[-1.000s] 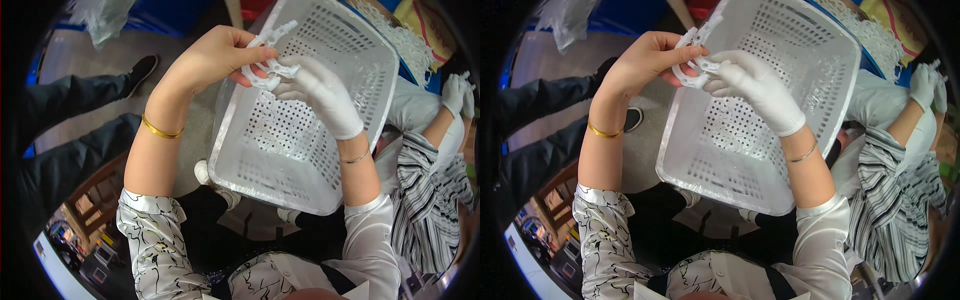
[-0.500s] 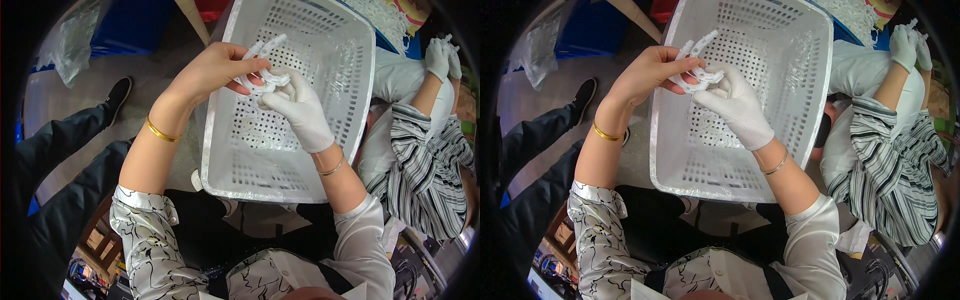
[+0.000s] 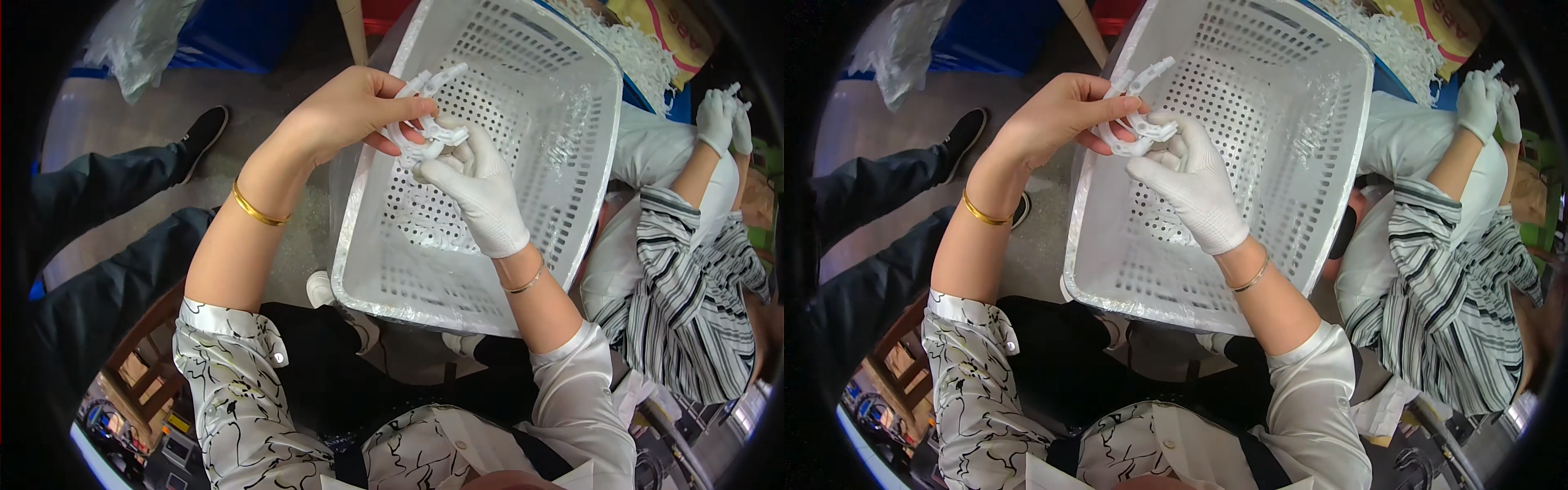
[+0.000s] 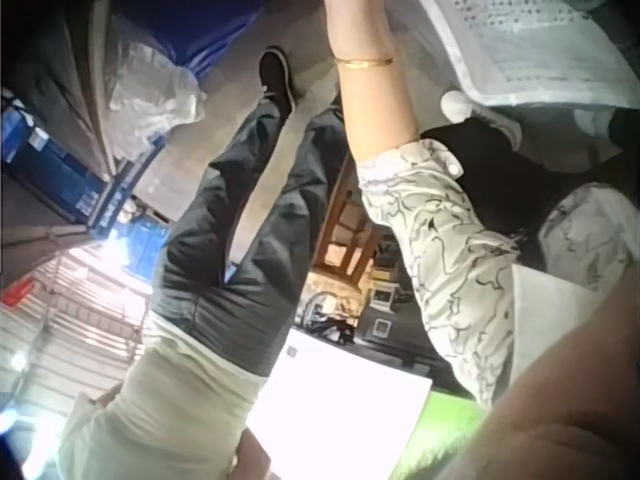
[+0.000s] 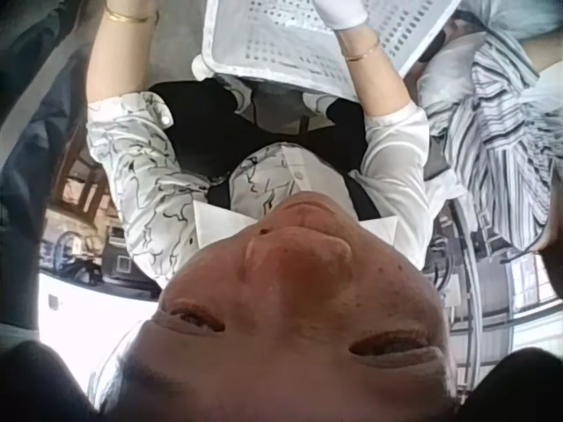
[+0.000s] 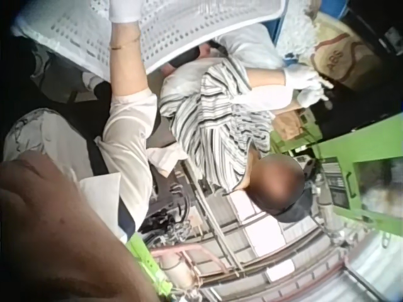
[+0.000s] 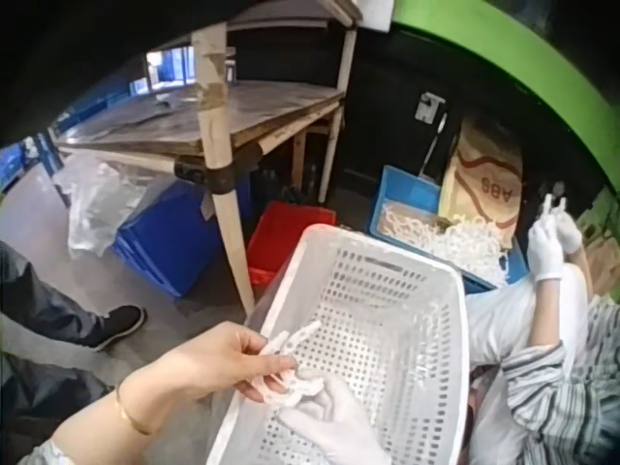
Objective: The recorder is inspecting and assembling small white plastic electronic components and placing them into a white basket.
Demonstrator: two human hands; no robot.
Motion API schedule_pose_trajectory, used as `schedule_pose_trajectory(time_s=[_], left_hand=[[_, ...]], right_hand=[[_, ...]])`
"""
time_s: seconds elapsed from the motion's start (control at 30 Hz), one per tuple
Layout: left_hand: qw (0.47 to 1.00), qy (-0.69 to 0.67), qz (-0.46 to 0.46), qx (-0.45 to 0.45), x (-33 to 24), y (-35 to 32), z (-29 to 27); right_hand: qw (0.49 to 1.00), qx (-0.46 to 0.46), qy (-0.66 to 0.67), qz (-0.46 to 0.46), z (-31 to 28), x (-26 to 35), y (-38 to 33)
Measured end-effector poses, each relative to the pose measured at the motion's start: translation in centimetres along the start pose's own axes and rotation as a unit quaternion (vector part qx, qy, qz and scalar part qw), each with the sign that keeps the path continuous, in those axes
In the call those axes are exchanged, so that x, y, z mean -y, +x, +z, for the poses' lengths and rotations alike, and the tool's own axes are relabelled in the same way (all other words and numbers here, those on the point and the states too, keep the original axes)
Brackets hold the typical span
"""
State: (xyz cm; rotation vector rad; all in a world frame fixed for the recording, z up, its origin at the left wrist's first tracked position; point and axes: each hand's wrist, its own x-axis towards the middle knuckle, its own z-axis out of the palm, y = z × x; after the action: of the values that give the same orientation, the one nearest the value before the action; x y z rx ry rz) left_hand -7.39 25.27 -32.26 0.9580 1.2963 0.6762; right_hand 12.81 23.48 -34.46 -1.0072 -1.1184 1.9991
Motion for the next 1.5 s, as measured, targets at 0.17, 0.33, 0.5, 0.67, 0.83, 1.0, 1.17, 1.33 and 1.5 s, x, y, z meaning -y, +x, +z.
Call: schedule_pose_trajectory(time_s=[0.17,0.33,0.5,0.67,0.83,1.0,1.17,1.33,1.5], left_hand=[[1.0,0.01,-0.005,-0.008,0.4,-0.7,-0.5],[1.0,0.015,0.005,-0.014,0.5,-0.8,-0.6],[0.999,0.032,0.016,-0.017,0.7,-0.4,-0.3],[1.0,0.021,0.01,-0.014,0.9,-0.1,-0.3],[0.999,0.033,0.004,-0.012,1.2,0.1,-0.7],[0.999,0.035,0.0,-0.005,1.4,0.1,-0.8],[0.999,0.034,0.007,0.003,1.6,0.0,-1.3],[1.0,0.025,0.008,0.002,1.7,0.1,-1.4],[1.0,0.026,0.012,0.011,1.6,0.2,-1.4]], right_hand=[[1.0,0.02,-0.013,0.01,0.4,-0.7,0.0],[0.999,0.032,0.007,0.013,0.2,-0.8,0.1],[0.998,0.039,0.041,0.023,-0.1,-0.5,0.0],[0.998,0.036,0.04,0.021,-0.4,-0.4,0.2],[0.989,0.04,0.138,0.041,-1.0,-0.8,0.7],[0.995,0.039,0.086,0.023,-1.5,-0.8,0.9],[0.996,0.042,0.073,0.025,-1.8,-0.7,1.3],[0.996,0.035,0.081,0.031,-1.7,-1.0,1.5],[0.998,0.023,0.058,0.017,-1.5,-0.9,1.6]])
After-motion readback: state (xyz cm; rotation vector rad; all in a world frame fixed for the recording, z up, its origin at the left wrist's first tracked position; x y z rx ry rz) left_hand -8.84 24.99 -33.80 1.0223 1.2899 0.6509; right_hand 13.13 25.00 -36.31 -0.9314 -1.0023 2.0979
